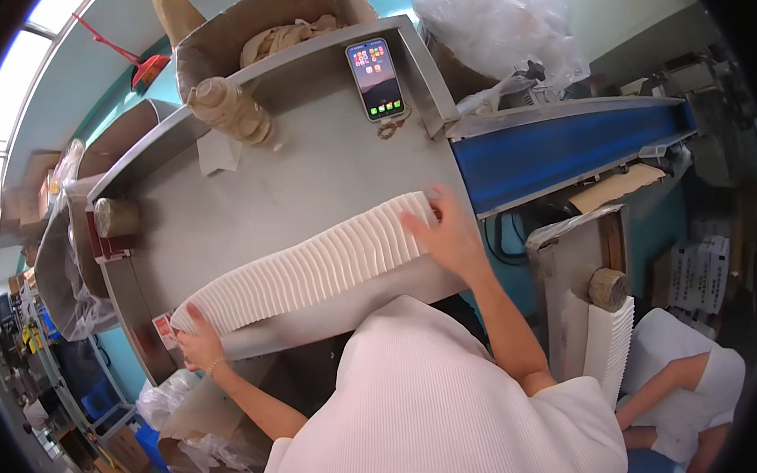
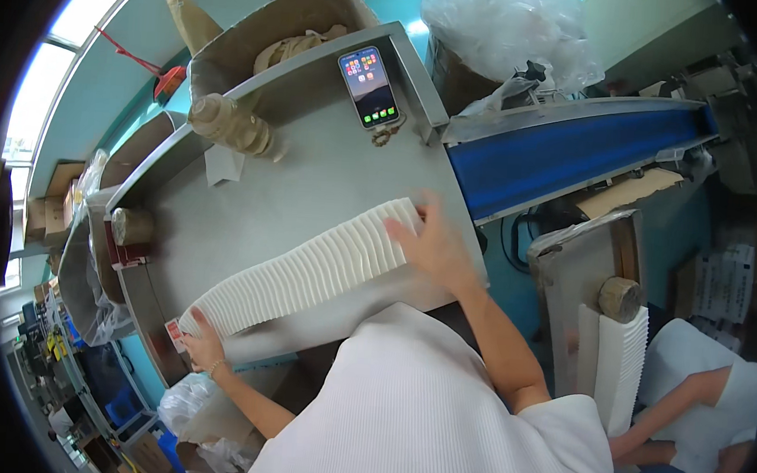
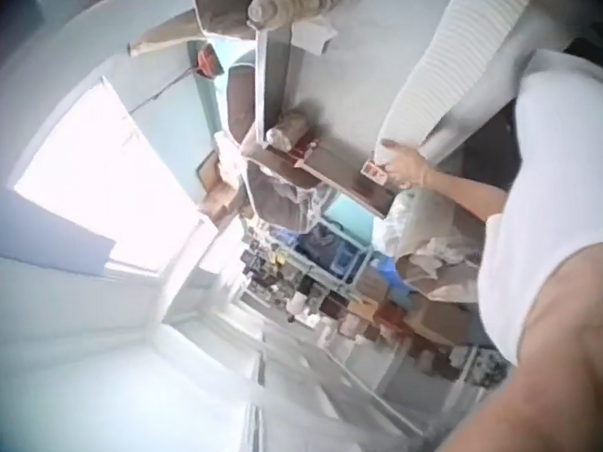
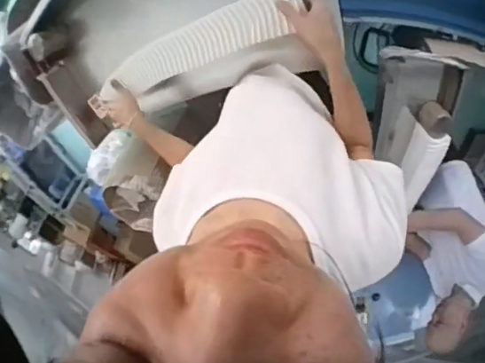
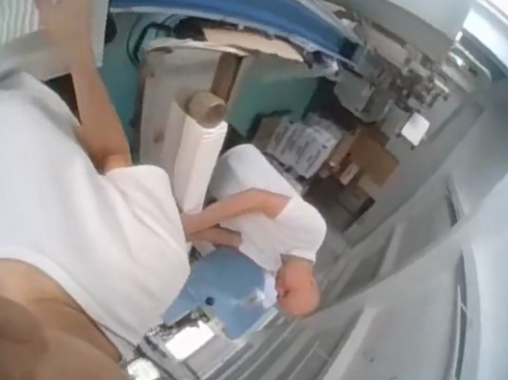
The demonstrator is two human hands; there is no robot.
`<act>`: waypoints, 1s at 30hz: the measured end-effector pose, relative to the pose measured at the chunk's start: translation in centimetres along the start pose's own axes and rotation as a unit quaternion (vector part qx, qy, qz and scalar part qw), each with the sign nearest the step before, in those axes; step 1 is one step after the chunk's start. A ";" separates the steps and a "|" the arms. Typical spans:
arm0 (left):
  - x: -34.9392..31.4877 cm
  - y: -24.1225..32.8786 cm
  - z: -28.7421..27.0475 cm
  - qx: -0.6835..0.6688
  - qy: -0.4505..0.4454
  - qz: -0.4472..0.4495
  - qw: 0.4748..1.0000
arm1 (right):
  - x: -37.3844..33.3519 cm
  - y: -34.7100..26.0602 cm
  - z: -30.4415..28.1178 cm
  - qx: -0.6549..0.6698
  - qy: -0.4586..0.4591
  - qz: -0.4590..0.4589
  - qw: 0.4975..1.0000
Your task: Stacking and organizing paper napkins on a production line workstation.
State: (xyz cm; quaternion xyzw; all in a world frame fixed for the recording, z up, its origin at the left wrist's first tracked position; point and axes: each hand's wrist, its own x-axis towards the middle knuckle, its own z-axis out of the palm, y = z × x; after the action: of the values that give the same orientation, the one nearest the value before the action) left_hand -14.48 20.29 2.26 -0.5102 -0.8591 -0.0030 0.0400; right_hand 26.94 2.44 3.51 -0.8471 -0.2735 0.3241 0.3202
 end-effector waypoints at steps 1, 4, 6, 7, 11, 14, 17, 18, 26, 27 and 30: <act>0.1 -0.1 -0.9 -0.070 -0.035 -0.014 0.997 | 0.8 2.1 -1.5 0.116 -0.035 0.007 0.993; 2.9 -1.5 0.6 -0.138 -0.049 -0.014 0.989 | 1.7 4.2 -3.3 0.231 -0.083 0.028 0.969; 5.9 -4.3 4.0 -0.238 0.032 0.118 0.963 | 1.7 4.9 -3.7 0.230 -0.096 0.042 0.968; 5.9 -4.0 4.0 -0.238 0.030 0.119 0.963 | 2.1 5.5 -3.5 0.335 -0.113 0.091 0.931; 4.1 -1.8 3.5 -0.173 0.034 0.177 0.968 | 1.3 6.9 -3.7 0.383 -0.112 0.068 0.914; 3.2 -1.4 3.0 -0.196 0.016 0.195 0.961 | 2.6 9.9 -5.0 0.412 -0.094 0.108 0.900; 1.4 0.7 1.4 -0.182 -0.002 0.189 0.965 | 2.8 9.3 -5.0 0.468 -0.042 0.138 0.872; 0.8 1.1 0.7 -0.158 -0.019 0.163 0.974 | 2.8 9.2 -4.6 0.417 -0.061 0.159 0.893; 1.2 1.7 2.1 -0.119 0.033 0.148 0.981 | 1.3 8.1 -3.8 0.474 -0.163 0.123 0.856; 0.9 1.8 2.0 -0.128 0.036 0.152 0.979 | 1.4 8.9 -4.1 0.475 -0.161 0.122 0.856; 0.3 2.6 1.4 -0.150 0.027 0.170 0.974 | 1.8 10.4 -4.5 0.460 -0.098 0.100 0.877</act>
State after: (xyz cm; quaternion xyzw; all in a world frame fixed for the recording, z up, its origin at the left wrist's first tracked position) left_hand -12.37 21.84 0.75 -0.6484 -0.7483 -0.1392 -0.0140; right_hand 33.99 -4.67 -1.99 -0.5912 -0.0375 0.5246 0.6115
